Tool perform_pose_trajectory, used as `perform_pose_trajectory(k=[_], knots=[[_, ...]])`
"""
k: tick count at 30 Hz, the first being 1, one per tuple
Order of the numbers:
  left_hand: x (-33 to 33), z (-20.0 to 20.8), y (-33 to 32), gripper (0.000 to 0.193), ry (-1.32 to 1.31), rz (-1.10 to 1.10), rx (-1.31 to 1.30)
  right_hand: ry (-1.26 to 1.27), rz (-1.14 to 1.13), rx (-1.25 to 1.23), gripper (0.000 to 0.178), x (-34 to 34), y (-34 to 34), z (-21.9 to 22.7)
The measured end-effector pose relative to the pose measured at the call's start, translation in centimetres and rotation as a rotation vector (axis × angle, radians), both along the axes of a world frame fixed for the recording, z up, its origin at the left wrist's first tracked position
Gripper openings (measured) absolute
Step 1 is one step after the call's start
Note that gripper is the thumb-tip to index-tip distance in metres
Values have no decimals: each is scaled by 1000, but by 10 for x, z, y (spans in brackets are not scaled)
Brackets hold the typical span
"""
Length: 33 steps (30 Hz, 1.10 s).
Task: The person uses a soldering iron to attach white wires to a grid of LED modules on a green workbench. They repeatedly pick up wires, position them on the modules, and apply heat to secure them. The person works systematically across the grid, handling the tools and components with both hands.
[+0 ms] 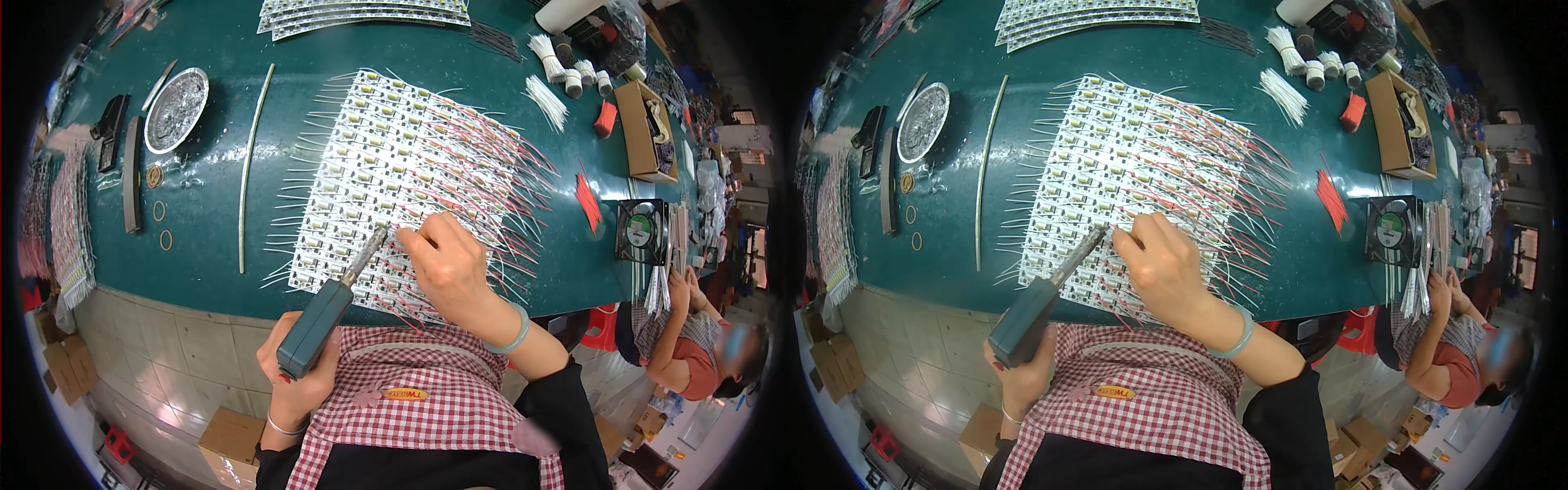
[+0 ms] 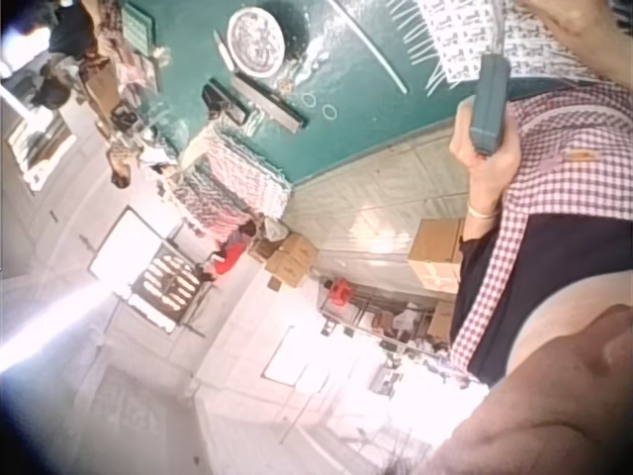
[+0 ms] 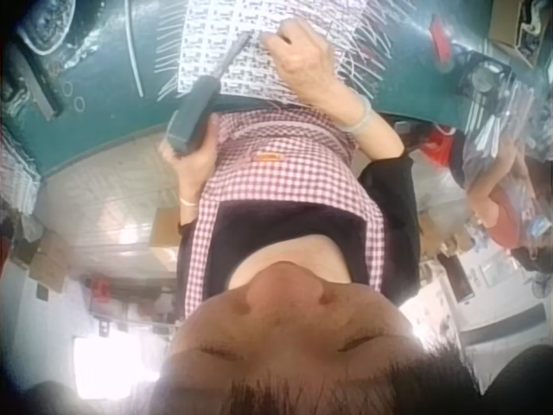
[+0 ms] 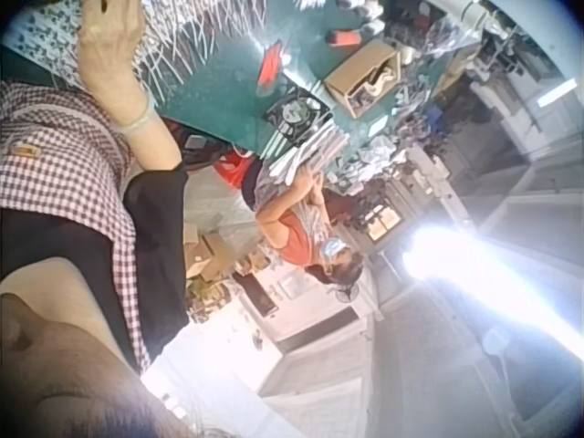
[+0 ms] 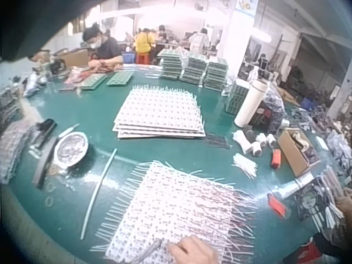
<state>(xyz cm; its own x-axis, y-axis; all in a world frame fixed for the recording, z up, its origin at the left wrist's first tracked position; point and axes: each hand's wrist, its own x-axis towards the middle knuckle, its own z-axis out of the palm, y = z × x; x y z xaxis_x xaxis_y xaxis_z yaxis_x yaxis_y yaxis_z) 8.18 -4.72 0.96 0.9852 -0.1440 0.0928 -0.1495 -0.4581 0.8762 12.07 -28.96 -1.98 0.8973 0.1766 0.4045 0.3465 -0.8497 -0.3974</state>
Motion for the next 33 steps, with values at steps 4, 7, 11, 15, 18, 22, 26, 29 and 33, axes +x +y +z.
perform_pose_trajectory(k=[4,7,11,15,18,22,26,29,33], knots=[[2,0,0,17,-32,-10,0,-1,-1,-4,22,0,0,-1],[0,-1,8,17,-21,-3,6,0,-1,-3,23,0,0,-2],[-9,-2,33,26,85,266,-39,-3,-5,5,23,-1,-1,-2],[23,10,50,23,-347,552,133,-2,-20,7,22,-2,-2,0],[55,61,62,13,-639,551,-53,-19,8,22,21,2,4,-2],[92,62,80,24,-770,666,-83,-21,-11,18,20,0,2,-4],[105,26,91,32,-138,609,-191,-18,-33,17,17,-2,-3,-5],[72,14,73,34,-107,534,-297,-29,-21,20,15,0,0,-1],[31,17,41,36,-17,449,-399,-6,-41,24,17,-5,-4,1]])
